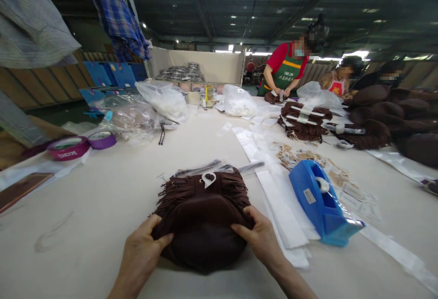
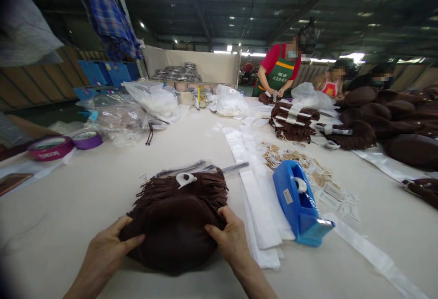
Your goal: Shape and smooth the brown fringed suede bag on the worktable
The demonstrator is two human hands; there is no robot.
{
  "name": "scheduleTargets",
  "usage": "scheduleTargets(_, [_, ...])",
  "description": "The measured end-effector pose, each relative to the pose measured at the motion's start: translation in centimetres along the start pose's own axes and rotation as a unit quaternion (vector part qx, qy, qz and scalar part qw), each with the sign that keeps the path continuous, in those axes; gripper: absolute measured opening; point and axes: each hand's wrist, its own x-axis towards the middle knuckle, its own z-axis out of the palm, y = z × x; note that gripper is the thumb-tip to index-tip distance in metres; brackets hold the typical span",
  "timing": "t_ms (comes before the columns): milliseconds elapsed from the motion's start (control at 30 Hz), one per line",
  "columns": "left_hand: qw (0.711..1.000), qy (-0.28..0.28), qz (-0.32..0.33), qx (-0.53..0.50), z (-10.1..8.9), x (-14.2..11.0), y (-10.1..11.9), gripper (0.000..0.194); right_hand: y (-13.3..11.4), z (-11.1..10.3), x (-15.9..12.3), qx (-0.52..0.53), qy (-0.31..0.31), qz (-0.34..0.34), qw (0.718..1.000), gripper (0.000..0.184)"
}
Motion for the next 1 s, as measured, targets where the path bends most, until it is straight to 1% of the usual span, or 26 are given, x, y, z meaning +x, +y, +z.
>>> scheduleTargets(67, [0.999,0.009,0.031,0.005,0.3,-0.1,-0.8,0.021,0.5,0.3,0.0,-0.010,0.025,-0.001,1.000,0.025])
scheduleTargets(167, [0.993,0.038,0.111,-0.003,1.3,-0.3,-2.7,0.024,1.3,0.8,0.1,-0.027,0.047,-0.016,0.998,0.029])
scheduleTargets(267, [0.986,0.052,0.161,-0.013,2.2,-0.1,-4.0,0.027,2.0,1.1,0.4,-0.040,0.061,-0.065,0.995,0.023])
scheduleTargets(333, [0.985,0.052,0.163,-0.010,2.3,0.1,-4.2,0.024,2.1,1.1,0.6,-0.041,0.070,-0.101,0.992,0.017])
scheduleTargets(400, [0.987,0.041,0.154,-0.009,1.9,0.2,-3.8,0.022,2.0,0.9,0.7,-0.037,0.066,-0.110,0.991,0.015])
scheduleTargets(500, [0.989,-0.020,0.147,-0.011,0.3,0.6,-2.5,0.025,1.2,0.1,0.7,-0.020,0.024,-0.081,0.996,0.022])
scheduleTargets(600, [0.983,-0.091,0.161,-0.008,-1.1,1.1,-1.6,0.020,0.7,-0.6,0.7,0.002,-0.026,-0.070,0.997,0.023])
scheduleTargets(667, [0.978,-0.120,0.170,-0.016,-1.2,1.3,-1.7,0.016,0.9,-0.6,0.9,0.016,-0.044,-0.068,0.997,0.019])
scheduleTargets(733, [0.976,-0.136,0.167,-0.023,-0.7,1.4,-2.3,0.015,1.5,-0.2,1.1,0.026,-0.046,-0.058,0.997,0.015])
scheduleTargets(833, [0.978,-0.134,0.159,-0.010,0.2,1.5,-3.5,0.019,2.3,0.5,1.3,0.023,-0.032,-0.046,0.998,0.017])
scheduleTargets(900, [0.978,-0.133,0.160,0.008,0.3,1.5,-4.1,0.019,2.2,0.8,1.3,0.020,-0.023,-0.045,0.999,0.018])
scheduleTargets(933, [0.978,-0.125,0.164,0.024,0.2,1.4,-4.2,0.019,2.1,0.8,1.2,0.020,-0.018,-0.047,0.999,0.018])
scheduleTargets(1000, [0.975,-0.074,0.196,0.074,-0.2,1.0,-3.9,0.020,1.7,0.8,1.1,0.016,-0.006,-0.056,0.998,0.017])
